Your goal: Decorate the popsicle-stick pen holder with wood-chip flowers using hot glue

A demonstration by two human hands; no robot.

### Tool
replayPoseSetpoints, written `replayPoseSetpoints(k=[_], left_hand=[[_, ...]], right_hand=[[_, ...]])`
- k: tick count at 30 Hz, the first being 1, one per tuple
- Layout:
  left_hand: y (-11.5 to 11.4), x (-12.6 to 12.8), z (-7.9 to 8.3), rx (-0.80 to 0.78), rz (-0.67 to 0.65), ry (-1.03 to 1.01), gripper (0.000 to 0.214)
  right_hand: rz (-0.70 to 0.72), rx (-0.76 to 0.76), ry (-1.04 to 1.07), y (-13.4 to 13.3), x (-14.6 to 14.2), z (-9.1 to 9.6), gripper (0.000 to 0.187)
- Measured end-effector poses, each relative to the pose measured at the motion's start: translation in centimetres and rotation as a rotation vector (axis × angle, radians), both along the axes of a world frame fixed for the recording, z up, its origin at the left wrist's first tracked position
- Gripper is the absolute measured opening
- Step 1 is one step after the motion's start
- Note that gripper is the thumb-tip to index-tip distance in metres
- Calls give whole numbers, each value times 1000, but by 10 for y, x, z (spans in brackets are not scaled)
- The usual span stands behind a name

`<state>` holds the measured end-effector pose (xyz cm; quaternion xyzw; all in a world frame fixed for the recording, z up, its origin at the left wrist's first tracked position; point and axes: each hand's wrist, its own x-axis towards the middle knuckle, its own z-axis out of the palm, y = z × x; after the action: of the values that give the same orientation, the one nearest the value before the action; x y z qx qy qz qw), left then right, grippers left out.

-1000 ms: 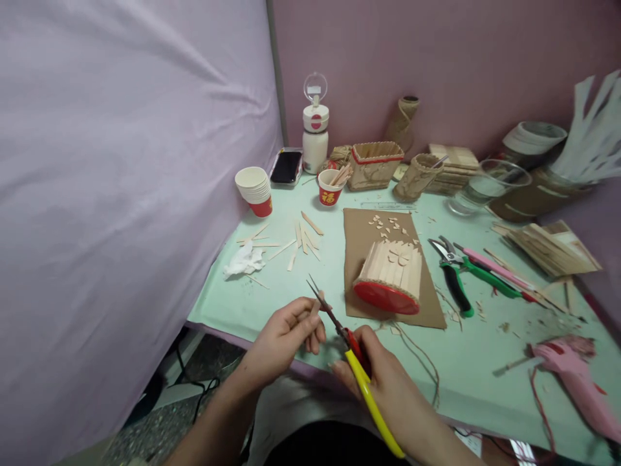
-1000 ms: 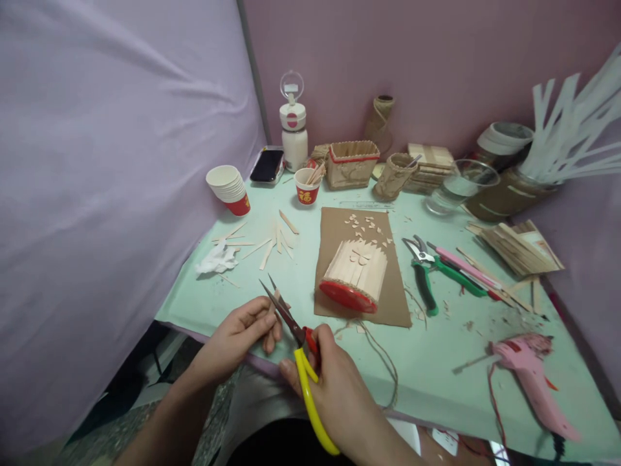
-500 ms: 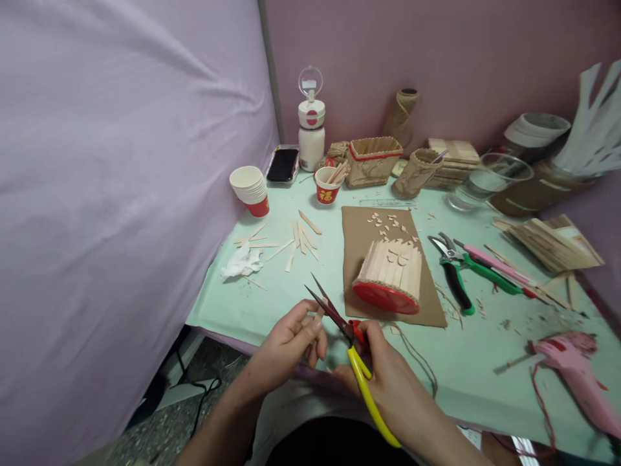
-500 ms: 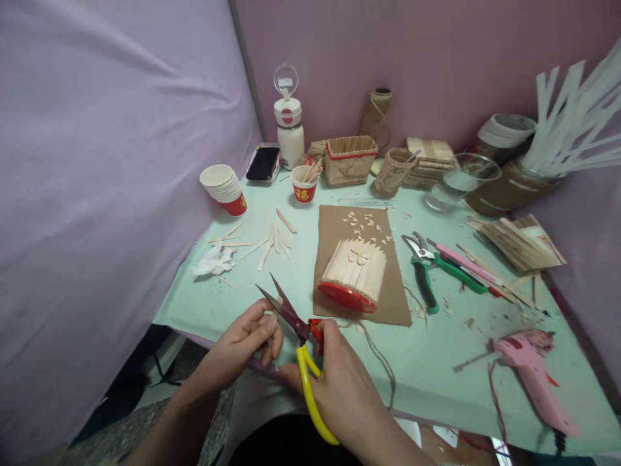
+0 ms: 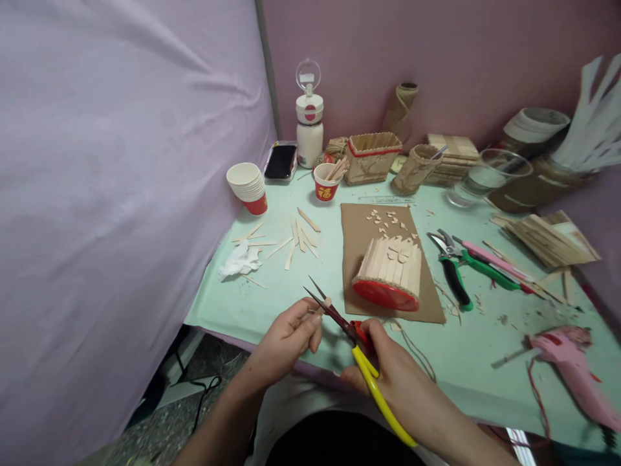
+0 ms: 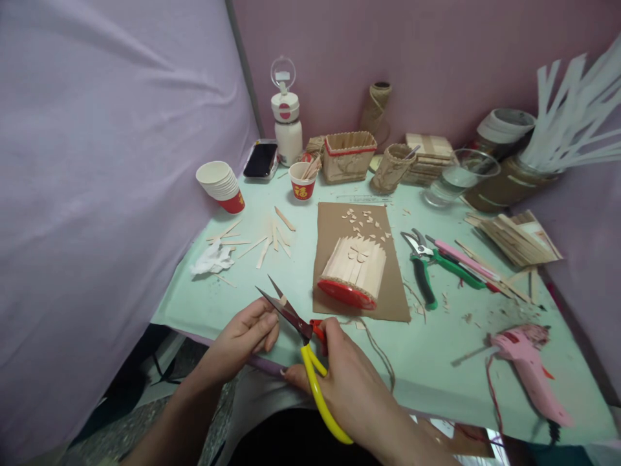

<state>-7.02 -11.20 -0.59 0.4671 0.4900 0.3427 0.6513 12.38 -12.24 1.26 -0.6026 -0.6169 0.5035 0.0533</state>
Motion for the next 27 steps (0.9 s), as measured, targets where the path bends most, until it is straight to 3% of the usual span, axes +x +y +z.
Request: replayPoseSetpoints(k=[13,19,27], left_hand=[[0,0,-2,-93,5,-89,27],[-1,3,-5,-115,54,-138,31],[-2,9,-1,-118,27,-160,28]], right_hand=[[127,19,13,8,6,6,33],[107,-11,60,11,4,14,32],[104,-33,110,10,-3,20,28]])
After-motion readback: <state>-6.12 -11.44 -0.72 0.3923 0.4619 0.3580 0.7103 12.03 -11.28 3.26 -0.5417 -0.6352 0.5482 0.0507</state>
